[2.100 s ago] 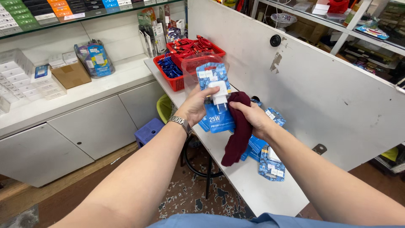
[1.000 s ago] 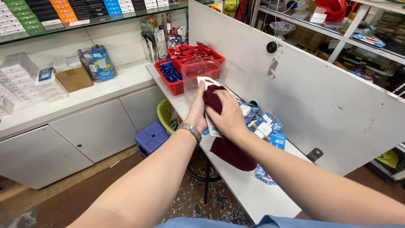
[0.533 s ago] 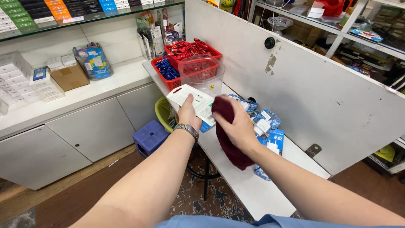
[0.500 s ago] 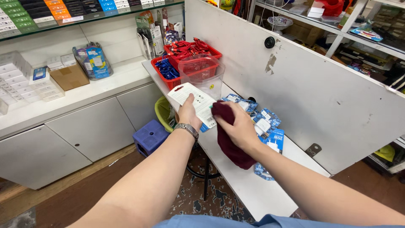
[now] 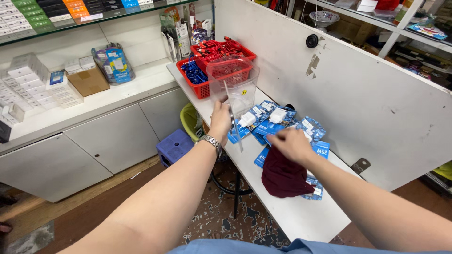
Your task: The person wipes the plastic packaging of 25W power adapters with a maroon cloth, then places each cleaned package into a clear plastic container. The person repeats this process for multiple adapter packages, occasionally wiping the container itself.
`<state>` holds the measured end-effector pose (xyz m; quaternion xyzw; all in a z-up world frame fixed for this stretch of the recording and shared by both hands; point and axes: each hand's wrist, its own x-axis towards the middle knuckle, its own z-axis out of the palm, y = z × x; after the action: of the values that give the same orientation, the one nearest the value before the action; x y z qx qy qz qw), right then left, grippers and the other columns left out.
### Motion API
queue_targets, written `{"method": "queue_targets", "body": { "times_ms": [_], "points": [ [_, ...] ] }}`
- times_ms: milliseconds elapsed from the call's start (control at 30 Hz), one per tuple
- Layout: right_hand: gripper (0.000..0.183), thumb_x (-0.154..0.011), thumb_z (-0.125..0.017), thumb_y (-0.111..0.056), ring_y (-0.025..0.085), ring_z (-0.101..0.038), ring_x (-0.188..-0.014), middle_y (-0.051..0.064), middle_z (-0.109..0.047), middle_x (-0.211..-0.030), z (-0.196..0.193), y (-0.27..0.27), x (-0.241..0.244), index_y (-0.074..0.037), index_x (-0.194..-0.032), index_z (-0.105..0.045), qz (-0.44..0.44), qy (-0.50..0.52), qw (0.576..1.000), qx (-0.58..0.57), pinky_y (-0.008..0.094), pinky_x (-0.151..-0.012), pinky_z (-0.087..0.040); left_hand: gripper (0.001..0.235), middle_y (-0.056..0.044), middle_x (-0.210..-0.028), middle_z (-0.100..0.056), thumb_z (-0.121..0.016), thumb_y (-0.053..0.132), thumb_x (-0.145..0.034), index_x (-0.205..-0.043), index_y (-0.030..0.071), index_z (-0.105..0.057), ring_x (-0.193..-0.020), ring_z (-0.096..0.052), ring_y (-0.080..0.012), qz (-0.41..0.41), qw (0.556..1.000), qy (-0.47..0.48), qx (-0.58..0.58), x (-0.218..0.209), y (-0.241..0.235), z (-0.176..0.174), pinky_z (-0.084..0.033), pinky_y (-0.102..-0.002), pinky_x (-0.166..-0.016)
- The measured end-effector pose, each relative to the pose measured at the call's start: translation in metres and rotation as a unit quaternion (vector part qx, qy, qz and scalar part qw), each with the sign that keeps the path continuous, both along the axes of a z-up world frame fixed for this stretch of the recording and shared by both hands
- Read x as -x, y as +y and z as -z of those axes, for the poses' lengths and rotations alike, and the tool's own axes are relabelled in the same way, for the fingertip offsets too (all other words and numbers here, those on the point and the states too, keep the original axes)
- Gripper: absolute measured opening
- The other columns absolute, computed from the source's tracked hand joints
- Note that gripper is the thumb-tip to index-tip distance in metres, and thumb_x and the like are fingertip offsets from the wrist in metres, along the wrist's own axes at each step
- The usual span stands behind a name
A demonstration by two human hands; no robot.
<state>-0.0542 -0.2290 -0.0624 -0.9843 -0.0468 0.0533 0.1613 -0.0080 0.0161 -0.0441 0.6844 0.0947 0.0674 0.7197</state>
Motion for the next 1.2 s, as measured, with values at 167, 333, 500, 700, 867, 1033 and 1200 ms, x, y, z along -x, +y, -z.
{"method": "queue_targets", "body": {
  "times_ms": [167,333,500,700,867,1033,1200],
  "points": [
    [0.051,-0.096,-0.060,-0.047,0.016,-0.069,-0.084,0.011,-0.074,-0.104,-0.103,0.029,-0.070,-0.005,-0.124,-0.067,-0.011,-0.026,0.876,-0.481,0.031,-0.068,-0.053,0.067,-0.018,-0.120,-0.065,-0.073,0.012,-0.082,-0.145,0.016,-0.049,-0.111,-0.064,-0.0310,0.029,0.947,-0.209,-0.241,-0.006,-0.019,-0.036,-0.051,-0.042,-0.098],
    [0.017,-0.100,-0.063,-0.010,0.013,-0.070,-0.065,0.009,-0.071,-0.084,-0.181,0.048,-0.125,0.001,-0.111,-0.067,-0.035,-0.208,0.889,-0.406,0.027,-0.057,-0.059,0.073,-0.018,-0.123,-0.063,-0.081,0.019,-0.079,-0.145,0.011,-0.048,-0.115,-0.064,-0.0321,0.006,0.905,-0.348,-0.244,-0.079,-0.018,-0.083,-0.051,-0.041,-0.099],
    [0.012,-0.097,-0.064,-0.008,0.015,-0.074,-0.064,0.009,-0.073,-0.080,-0.193,0.074,-0.191,0.003,-0.104,-0.063,-0.017,-0.322,0.885,-0.337,0.029,-0.056,-0.060,0.044,-0.013,-0.119,-0.076,-0.068,0.023,-0.092,-0.133,0.005,-0.064,-0.111,-0.075,-0.0257,0.077,0.932,-0.303,-0.185,-0.216,0.018,-0.093,-0.057,-0.036,-0.097],
    [0.010,-0.090,-0.068,-0.011,0.019,-0.075,-0.064,0.014,-0.077,-0.073,-0.116,0.118,-0.255,-0.003,-0.094,-0.073,0.075,-0.194,0.962,-0.177,0.035,-0.068,-0.059,0.029,-0.020,-0.102,-0.077,-0.057,0.005,-0.087,-0.109,-0.004,-0.073,-0.094,-0.077,-0.0305,0.242,0.939,-0.009,-0.243,-0.315,0.041,-0.009,-0.060,-0.041,-0.080],
    [0.016,-0.084,-0.075,-0.017,0.027,-0.073,-0.074,0.013,-0.076,-0.082,-0.078,0.135,-0.290,-0.010,-0.098,-0.080,0.111,-0.189,0.971,-0.098,0.040,-0.075,-0.057,0.028,-0.023,-0.100,-0.076,-0.053,0.005,-0.090,-0.109,-0.002,-0.073,-0.088,-0.078,-0.0337,0.299,0.911,0.080,-0.273,-0.357,0.045,0.029,-0.061,-0.042,-0.073],
    [0.018,-0.080,-0.081,-0.025,0.030,-0.069,-0.088,0.012,-0.077,-0.083,-0.077,0.136,-0.310,-0.016,-0.095,-0.082,0.087,-0.194,0.977,0.012,0.046,-0.085,-0.048,0.029,-0.022,-0.107,-0.075,-0.059,0.009,-0.088,-0.110,0.000,-0.075,-0.100,-0.074,-0.0336,0.307,0.880,0.022,-0.363,-0.385,0.041,0.045,-0.056,-0.043,-0.088],
    [0.017,-0.082,-0.081,-0.022,0.028,-0.071,-0.086,0.010,-0.077,-0.088,-0.075,0.135,-0.311,-0.012,-0.096,-0.078,0.093,-0.205,0.973,-0.043,0.043,-0.088,-0.047,0.031,-0.021,-0.117,-0.072,-0.057,0.014,-0.091,-0.114,0.004,-0.076,-0.111,-0.068,-0.0359,0.322,0.851,0.009,-0.415,-0.393,0.032,0.040,-0.052,-0.043,-0.096]
  ]
}}
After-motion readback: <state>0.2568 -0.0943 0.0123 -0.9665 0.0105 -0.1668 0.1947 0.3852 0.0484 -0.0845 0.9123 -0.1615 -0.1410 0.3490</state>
